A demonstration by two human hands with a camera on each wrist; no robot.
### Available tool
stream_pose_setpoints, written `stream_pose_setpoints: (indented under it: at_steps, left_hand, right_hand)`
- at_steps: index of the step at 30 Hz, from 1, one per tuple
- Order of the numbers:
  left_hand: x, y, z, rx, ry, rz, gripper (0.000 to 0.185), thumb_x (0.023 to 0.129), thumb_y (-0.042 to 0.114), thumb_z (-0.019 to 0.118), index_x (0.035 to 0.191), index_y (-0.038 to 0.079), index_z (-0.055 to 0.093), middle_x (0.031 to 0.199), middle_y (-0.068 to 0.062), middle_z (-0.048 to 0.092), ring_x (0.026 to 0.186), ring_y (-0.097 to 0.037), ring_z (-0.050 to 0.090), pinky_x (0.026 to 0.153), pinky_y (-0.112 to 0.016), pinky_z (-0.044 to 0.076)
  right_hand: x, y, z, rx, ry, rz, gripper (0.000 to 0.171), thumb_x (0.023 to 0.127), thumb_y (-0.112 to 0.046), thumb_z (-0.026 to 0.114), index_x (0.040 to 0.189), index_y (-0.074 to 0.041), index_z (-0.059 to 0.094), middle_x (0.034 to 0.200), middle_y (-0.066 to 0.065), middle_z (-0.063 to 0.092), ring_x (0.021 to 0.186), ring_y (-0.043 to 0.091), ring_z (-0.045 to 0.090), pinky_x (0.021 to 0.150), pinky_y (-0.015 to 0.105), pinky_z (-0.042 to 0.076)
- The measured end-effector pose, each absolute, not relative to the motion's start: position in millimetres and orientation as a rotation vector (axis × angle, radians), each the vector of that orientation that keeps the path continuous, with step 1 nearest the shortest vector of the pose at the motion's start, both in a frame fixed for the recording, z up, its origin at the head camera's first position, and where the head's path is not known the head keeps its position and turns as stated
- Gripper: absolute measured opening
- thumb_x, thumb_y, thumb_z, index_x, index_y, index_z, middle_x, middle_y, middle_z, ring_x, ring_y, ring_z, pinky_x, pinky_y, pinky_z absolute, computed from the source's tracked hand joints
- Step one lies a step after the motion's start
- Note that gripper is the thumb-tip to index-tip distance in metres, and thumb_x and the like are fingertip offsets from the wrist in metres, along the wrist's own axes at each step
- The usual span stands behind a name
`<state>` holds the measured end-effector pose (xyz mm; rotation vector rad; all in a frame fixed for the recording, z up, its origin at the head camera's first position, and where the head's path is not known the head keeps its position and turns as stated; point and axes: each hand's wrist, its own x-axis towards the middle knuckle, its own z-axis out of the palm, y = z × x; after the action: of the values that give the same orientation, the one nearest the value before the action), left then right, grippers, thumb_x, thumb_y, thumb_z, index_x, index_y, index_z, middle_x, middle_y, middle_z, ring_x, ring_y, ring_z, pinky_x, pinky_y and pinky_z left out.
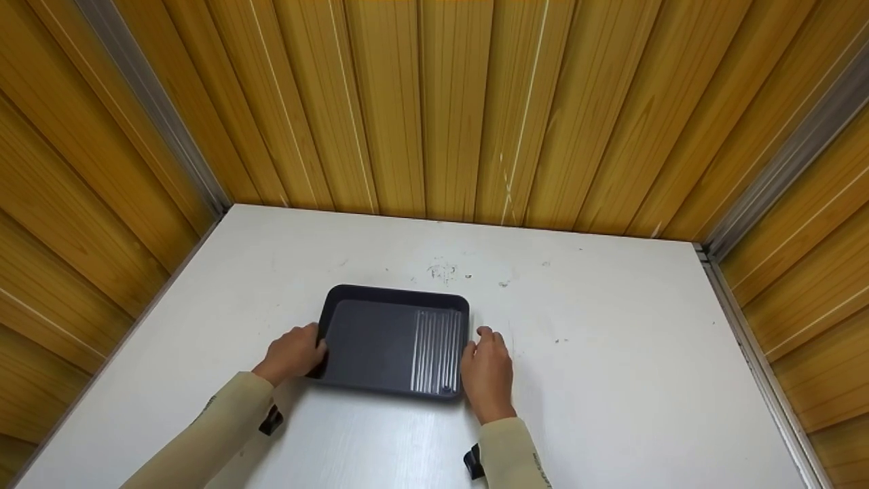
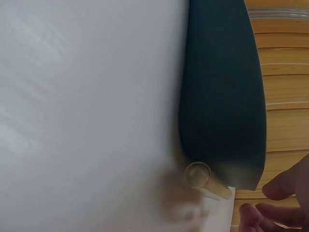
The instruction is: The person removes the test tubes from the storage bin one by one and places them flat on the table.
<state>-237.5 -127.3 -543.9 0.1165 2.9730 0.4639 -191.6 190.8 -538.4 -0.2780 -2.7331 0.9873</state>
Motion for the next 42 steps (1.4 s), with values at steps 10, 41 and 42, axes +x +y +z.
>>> stream_pose_setpoints:
  at_steps: [10,41,42]
  left_hand:
    - [-237.5,-128.1,-544.5,0.12,2.973,0.457,0.02,0.092,0.018,0.052,0.095,0.0,0.061,0.084,-0.018,0.066,0.077,-0.036,0.067,0.066,-0.05,0.051]
    - [-238.4,-128.1,-545.1,0.114,2.969,0.459,0.024,0.092,0.018,0.051,0.101,-0.001,0.062,0.088,-0.019,0.068,0.078,-0.035,0.067,0.066,-0.049,0.051]
    - [-238.3,-128.1,-545.1,0.113,2.969,0.458,0.024,0.092,0.018,0.051,0.101,-0.001,0.062,0.088,-0.019,0.068,0.078,-0.035,0.067,0.066,-0.049,0.052]
  right_hand:
    - [-190.8,186.0,-532.7,-0.253,-2.696,1.008,0.017,0.091,-0.008,0.058,0.105,0.001,0.06,0.087,0.011,0.058,0.076,0.021,0.053,0.064,0.03,0.042]
    - [-190.2,175.8,-524.4,-0.182,-2.711,1.053,0.018,0.091,-0.008,0.059,0.107,0.0,0.062,0.086,0.008,0.059,0.077,0.019,0.054,0.063,0.028,0.043]
    - [-190.2,175.2,-524.5,-0.176,-2.706,1.055,0.017,0.091,-0.008,0.06,0.106,0.001,0.062,0.086,0.008,0.059,0.077,0.019,0.055,0.063,0.028,0.044]
